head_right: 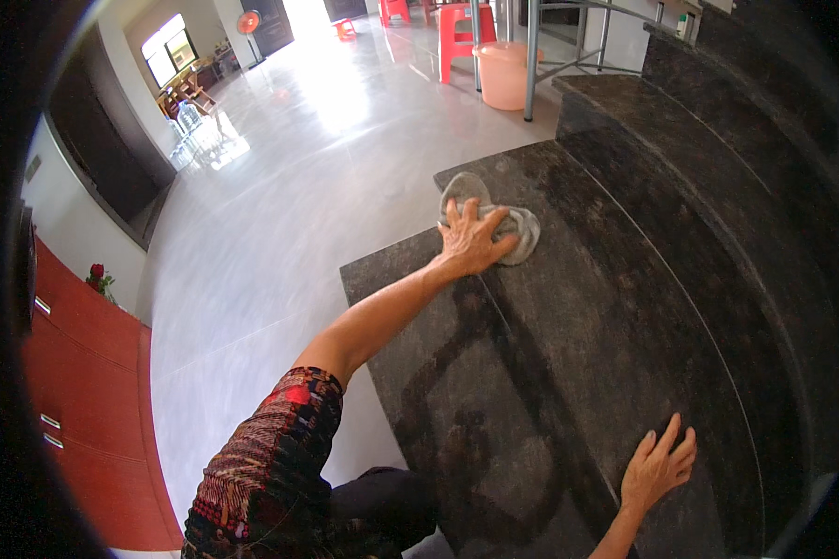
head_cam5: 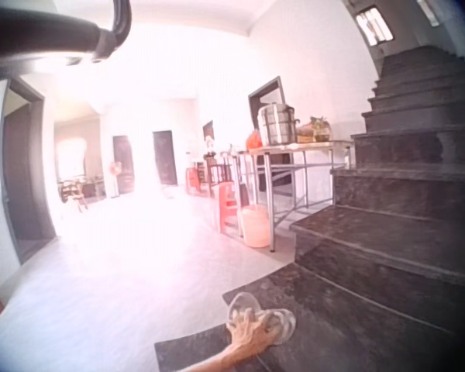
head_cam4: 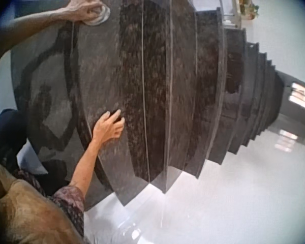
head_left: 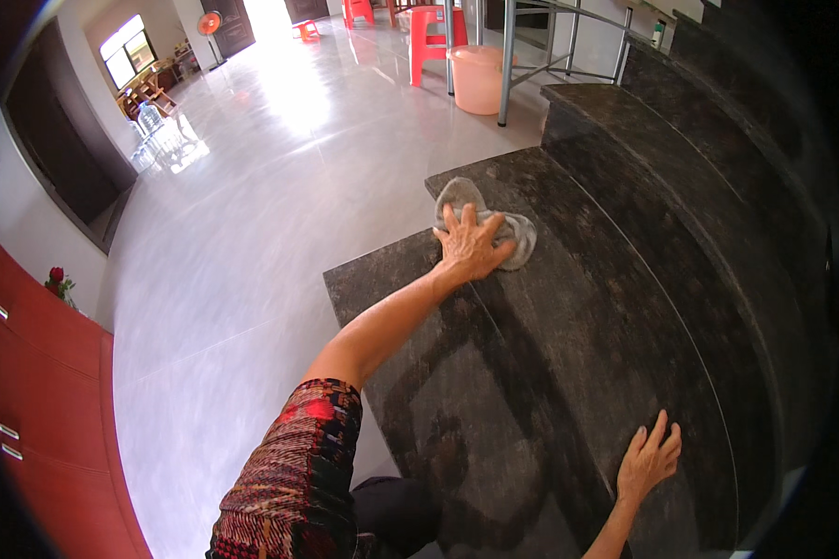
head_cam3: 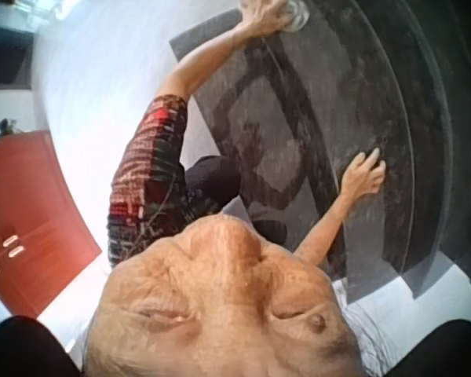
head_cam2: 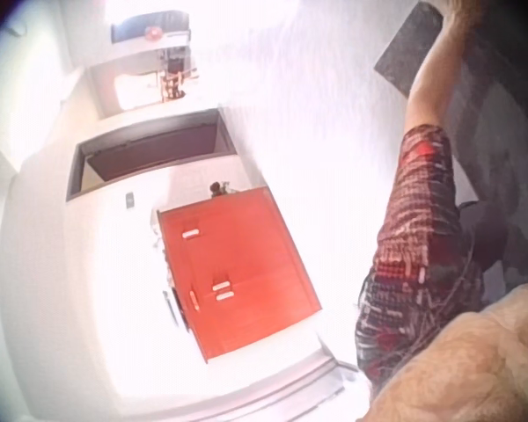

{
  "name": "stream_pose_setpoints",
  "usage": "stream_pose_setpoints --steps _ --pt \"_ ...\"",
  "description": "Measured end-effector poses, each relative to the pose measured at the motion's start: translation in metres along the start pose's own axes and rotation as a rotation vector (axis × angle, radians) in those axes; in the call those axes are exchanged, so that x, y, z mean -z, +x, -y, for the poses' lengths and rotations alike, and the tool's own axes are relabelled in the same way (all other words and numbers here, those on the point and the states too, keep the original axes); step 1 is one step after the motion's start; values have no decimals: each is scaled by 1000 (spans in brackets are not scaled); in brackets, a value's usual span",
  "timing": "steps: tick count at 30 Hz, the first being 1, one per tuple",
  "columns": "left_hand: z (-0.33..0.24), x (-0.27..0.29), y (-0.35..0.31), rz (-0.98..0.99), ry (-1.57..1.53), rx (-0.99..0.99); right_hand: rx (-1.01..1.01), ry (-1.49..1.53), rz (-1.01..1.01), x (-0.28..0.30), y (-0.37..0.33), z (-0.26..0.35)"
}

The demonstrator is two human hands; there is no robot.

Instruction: The person wipes a white wall with a cloth, then moves to a staircase and wipes each step. The person uses a cloth to clean the surfaces.

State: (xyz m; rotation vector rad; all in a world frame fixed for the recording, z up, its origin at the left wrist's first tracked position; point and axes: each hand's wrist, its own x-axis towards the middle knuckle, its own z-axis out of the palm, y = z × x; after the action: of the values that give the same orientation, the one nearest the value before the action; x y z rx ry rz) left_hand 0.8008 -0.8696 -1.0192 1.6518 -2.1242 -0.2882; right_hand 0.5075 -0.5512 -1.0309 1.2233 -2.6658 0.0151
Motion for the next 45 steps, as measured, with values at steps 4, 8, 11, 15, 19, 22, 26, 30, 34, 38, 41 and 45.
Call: stream_pose_setpoints --steps 4,8,11,15,19,22,26,30,34,38,41,45 --pt "-37 -26 -58 -41 -174 -120 33 108 -63 9 1 5" --pt "-85 -60 -133 -190 -354 -285 82 147 -123 -4 2 4" --pt "-140 -67 -198 -143 -332 -453 85 172 -131 -5 1 -3" --pt "-161 -73 -230 -50 -357 -774 106 209 -162 -6 -1 -7" --pt "-150 -57 -192 5 -285 -1002 90 200 -125 -1 -4 -7" --pt "-129 -46 -158 24 -221 -1045 67 205 -57 6 -6 -4" --pt "-83 -26 -100 -26 -162 -911 49 150 -19 8 -6 -1" --pt "-28 -13 -36 -133 -11 -649 60 107 -27 3 -5 -3" --pt "29 -20 27 -328 34 -325 54 76 -21 1 -4 -5" --pt "46 -26 62 -499 -125 -50 71 78 -23 4 -3 -4" --pt "48 -29 75 -587 -212 216 32 94 19 10 -1 8" --pt "41 -20 75 -383 -143 315 76 124 -48 8 -1 7"
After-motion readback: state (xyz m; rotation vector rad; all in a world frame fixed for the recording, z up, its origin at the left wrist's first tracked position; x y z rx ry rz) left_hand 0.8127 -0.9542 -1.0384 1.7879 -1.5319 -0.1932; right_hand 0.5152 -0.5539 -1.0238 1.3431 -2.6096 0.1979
